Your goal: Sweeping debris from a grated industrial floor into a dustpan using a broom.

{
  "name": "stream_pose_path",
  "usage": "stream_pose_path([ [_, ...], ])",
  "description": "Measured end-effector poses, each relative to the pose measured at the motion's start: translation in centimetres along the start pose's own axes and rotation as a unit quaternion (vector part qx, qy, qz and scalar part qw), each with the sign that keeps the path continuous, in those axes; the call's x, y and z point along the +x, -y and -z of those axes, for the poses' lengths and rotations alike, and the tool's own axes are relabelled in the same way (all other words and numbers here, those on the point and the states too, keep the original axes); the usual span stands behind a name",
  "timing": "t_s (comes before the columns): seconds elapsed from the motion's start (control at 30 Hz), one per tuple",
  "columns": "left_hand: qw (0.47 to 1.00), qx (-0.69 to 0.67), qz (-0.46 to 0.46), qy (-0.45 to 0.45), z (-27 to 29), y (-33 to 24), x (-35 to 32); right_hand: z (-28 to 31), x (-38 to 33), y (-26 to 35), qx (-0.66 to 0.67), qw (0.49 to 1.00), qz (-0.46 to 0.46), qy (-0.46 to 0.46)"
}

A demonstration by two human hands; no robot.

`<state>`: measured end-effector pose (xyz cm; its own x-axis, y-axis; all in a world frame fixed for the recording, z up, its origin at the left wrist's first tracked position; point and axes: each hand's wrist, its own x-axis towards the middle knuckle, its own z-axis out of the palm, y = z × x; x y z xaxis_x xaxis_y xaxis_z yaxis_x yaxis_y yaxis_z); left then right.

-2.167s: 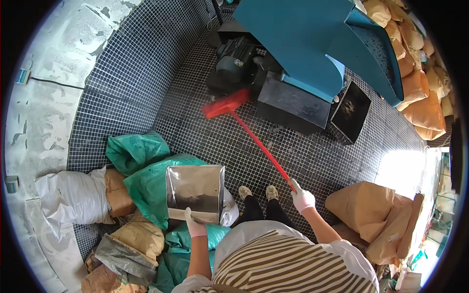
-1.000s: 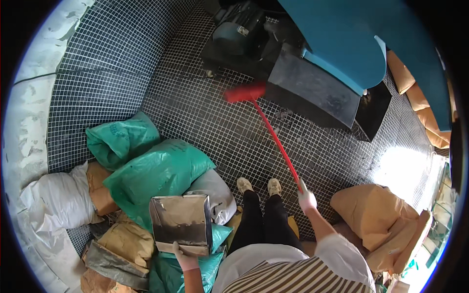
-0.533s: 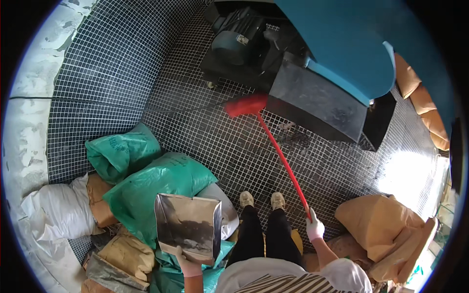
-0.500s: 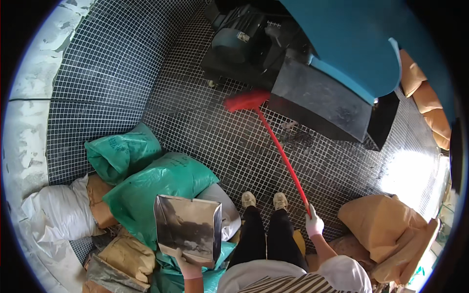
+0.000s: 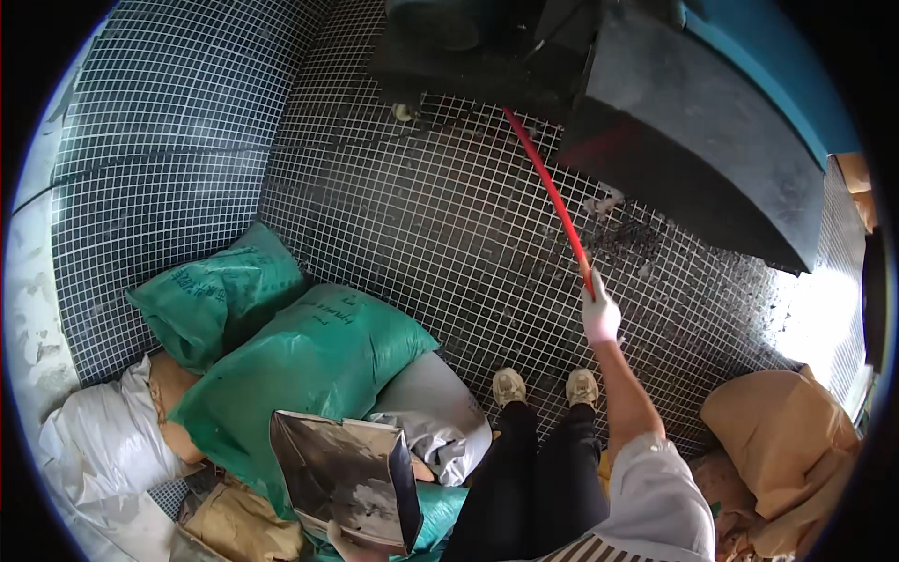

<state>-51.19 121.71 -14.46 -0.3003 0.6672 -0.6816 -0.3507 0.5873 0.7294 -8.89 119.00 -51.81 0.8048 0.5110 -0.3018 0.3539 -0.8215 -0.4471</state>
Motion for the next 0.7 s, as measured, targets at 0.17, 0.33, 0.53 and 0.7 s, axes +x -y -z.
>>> stream_pose_path([
  [0.17, 0.999, 0.016, -0.032, -0.003, 0.5, 0.9, 1.3, -2.0, 11.0, 7.1, 0.023, 0.999, 0.042, 0.013],
  [0.33, 0.999, 0.003, -0.026, 0.028, -0.2, 0.8, 1.6, -1.1, 10.8, 6.1, -0.017, 0.997, -0.017, 0.067],
  [0.53, 1.000, 0.003, -0.004, 0.023, -0.2, 0.3, 0.8, 2.6, 4.5, -0.3, -0.029, 0.995, -0.077, 0.064],
  [0.7, 0.998, -0.012, 0.038, 0.048, -1.0, -1.3, -0.6, 6.7, -3.8, -2.9, -0.010, 0.987, -0.142, 0.073],
])
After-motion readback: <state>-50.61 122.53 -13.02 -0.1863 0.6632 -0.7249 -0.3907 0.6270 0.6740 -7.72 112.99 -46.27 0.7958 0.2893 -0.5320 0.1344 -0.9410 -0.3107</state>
